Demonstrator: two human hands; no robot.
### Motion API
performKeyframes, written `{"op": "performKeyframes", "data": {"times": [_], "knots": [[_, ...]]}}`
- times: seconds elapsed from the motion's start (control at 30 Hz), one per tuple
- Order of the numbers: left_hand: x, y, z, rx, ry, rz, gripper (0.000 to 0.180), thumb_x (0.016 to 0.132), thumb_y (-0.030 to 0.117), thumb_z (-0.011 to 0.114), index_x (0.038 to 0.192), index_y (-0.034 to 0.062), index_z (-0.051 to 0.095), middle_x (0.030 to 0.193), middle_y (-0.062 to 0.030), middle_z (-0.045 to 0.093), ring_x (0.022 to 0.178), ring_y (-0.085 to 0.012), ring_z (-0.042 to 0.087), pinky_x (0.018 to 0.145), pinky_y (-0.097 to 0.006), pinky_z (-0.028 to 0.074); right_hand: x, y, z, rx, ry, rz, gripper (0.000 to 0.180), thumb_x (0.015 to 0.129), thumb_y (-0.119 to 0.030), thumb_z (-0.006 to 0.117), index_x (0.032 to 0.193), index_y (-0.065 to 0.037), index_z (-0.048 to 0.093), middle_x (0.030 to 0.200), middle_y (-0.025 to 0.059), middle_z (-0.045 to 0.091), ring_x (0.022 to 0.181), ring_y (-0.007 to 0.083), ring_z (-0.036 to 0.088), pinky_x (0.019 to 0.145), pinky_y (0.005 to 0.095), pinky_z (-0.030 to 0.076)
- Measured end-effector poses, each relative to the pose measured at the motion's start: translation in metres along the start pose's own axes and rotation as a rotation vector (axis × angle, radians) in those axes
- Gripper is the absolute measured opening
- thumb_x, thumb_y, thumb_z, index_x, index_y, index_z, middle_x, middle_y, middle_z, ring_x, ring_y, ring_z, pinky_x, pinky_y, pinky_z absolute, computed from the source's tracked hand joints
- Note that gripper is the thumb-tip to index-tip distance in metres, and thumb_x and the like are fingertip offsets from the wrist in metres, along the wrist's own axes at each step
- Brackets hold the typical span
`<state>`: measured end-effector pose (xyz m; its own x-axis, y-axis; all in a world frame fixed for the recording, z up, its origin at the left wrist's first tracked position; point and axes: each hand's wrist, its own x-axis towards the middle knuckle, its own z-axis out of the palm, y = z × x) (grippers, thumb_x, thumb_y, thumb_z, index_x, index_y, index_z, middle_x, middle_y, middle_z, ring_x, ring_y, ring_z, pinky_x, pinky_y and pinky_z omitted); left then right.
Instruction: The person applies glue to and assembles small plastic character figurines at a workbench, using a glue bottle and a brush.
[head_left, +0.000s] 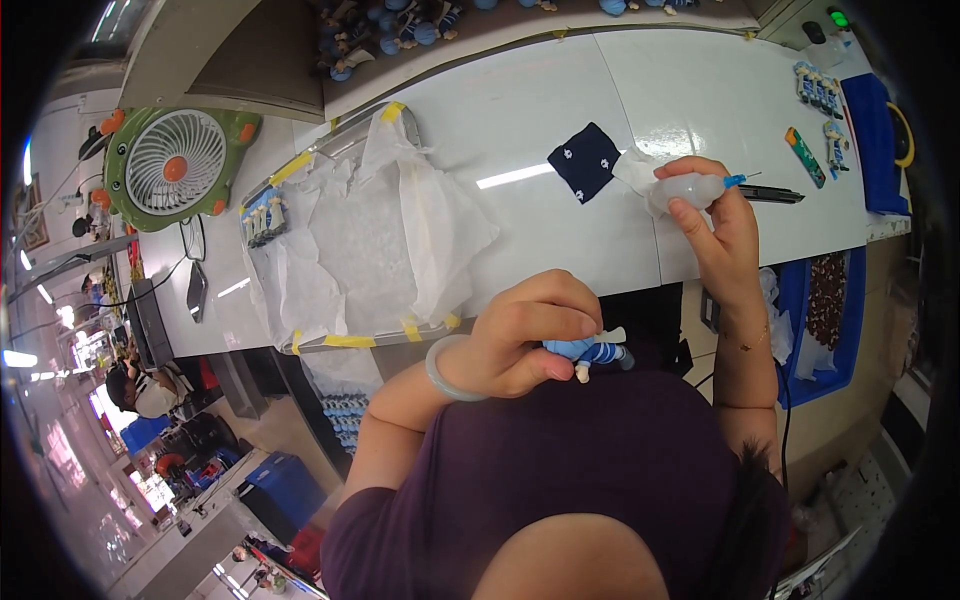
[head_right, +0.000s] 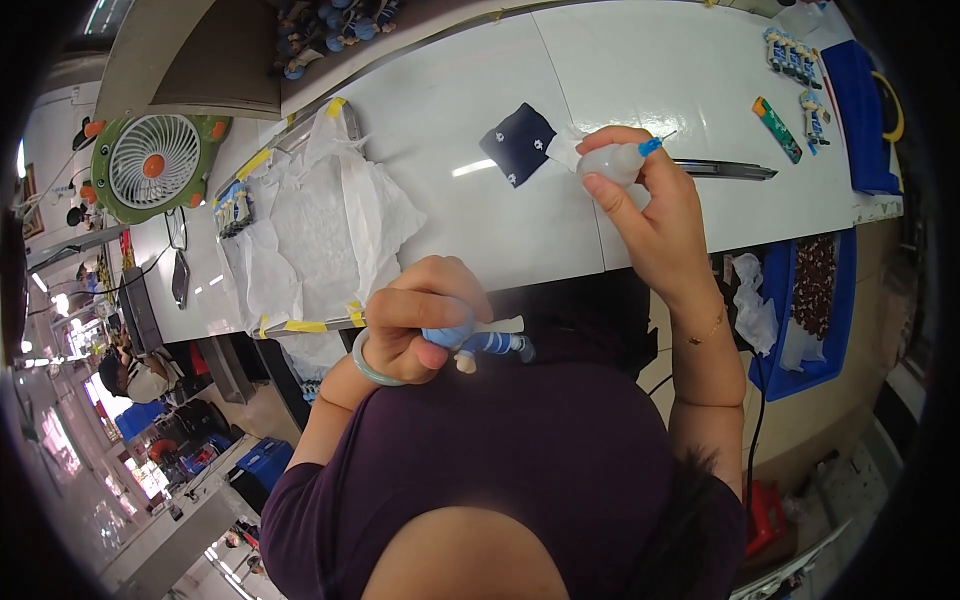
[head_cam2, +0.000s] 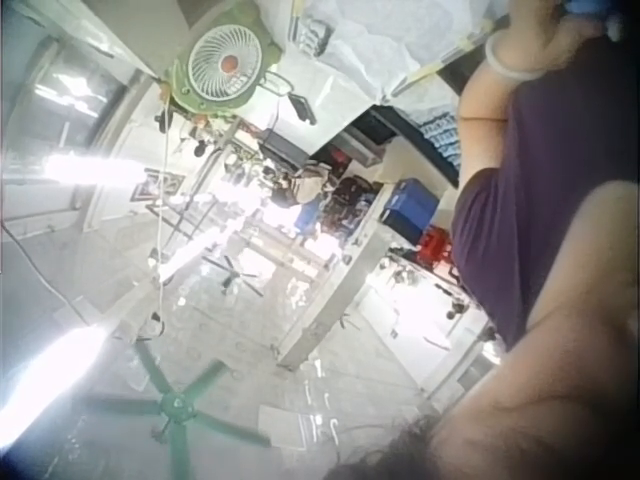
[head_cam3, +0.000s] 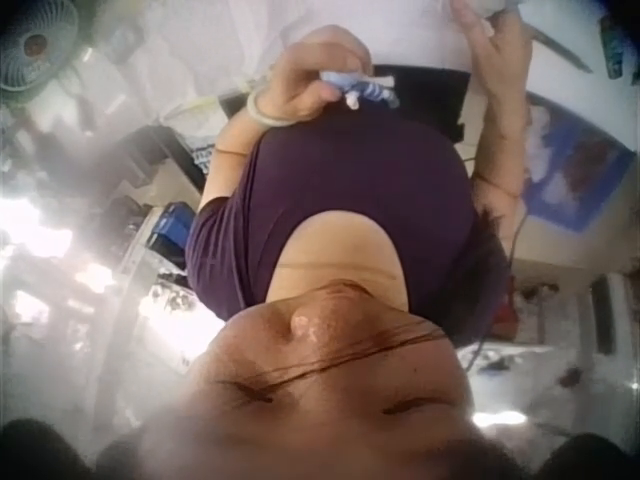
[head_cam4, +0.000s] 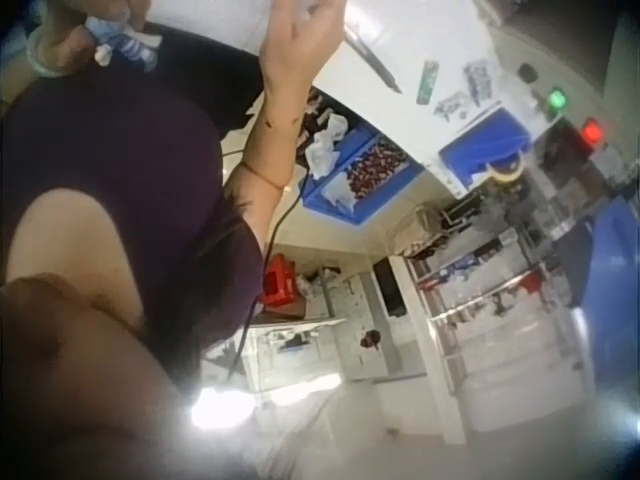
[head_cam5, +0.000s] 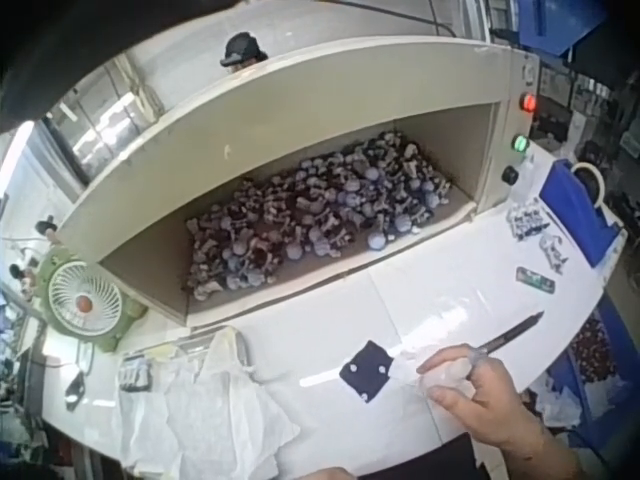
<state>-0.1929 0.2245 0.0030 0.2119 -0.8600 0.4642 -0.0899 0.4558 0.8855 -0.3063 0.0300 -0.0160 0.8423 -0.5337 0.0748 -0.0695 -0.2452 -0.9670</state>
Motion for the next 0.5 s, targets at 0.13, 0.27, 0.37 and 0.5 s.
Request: {"op": "performKeyframes", "data": {"times": [0.13,0.27,0.37,0.5], "knots": [[-0.001,-0.003,0.003,-0.006,0.059,0.041,0.034,0.084,0.03,0.052,0.104,0.0038,0.045,0.087,-0.0144,0.052,0.072,-0.0218,0.053,0.062,-0.03,0.044,-0.006,-0.007,0.003,0.033,-0.033,0.044,0.019,0.08,-0.01,0.055,0.097,-0.002,0.052,0.092,0.0053,0.056,0.081,0.0133,0.052,0.075,0.0245,0.042],[-0.002,-0.001,0.001,0.098,0.041,0.033,0.032,0.086,0.034,0.048,0.103,0.0079,0.039,0.082,-0.0139,0.052,0.065,-0.0181,0.05,0.058,-0.029,0.042,-0.012,-0.009,0.01,0.149,-0.049,0.055,0.022,0.079,-0.009,0.056,0.099,-0.002,0.051,0.093,0.0052,0.056,0.083,0.0125,0.052,0.076,0.0242,0.042],[-0.005,-0.001,0.001,0.076,0.133,0.02,0.035,0.084,0.036,0.051,0.102,0.0078,0.04,0.083,-0.0126,0.051,0.066,-0.0179,0.049,0.059,-0.029,0.042,-0.017,-0.016,0.012,0.195,-0.073,0.048,0.023,0.079,-0.009,0.056,0.1,-0.002,0.051,0.093,0.0054,0.056,0.084,0.0129,0.052,0.076,0.0245,0.042],[-0.003,0.003,-0.001,0.095,0.1,-0.015,0.04,0.079,0.039,0.057,0.1,0.0081,0.041,0.082,-0.0103,0.05,0.067,-0.0185,0.05,0.061,-0.029,0.042,-0.02,-0.022,0.009,0.113,-0.16,-0.036,0.022,0.077,-0.009,0.058,0.098,-0.001,0.053,0.091,0.0071,0.057,0.083,0.016,0.054,0.074,0.0258,0.042]]}}
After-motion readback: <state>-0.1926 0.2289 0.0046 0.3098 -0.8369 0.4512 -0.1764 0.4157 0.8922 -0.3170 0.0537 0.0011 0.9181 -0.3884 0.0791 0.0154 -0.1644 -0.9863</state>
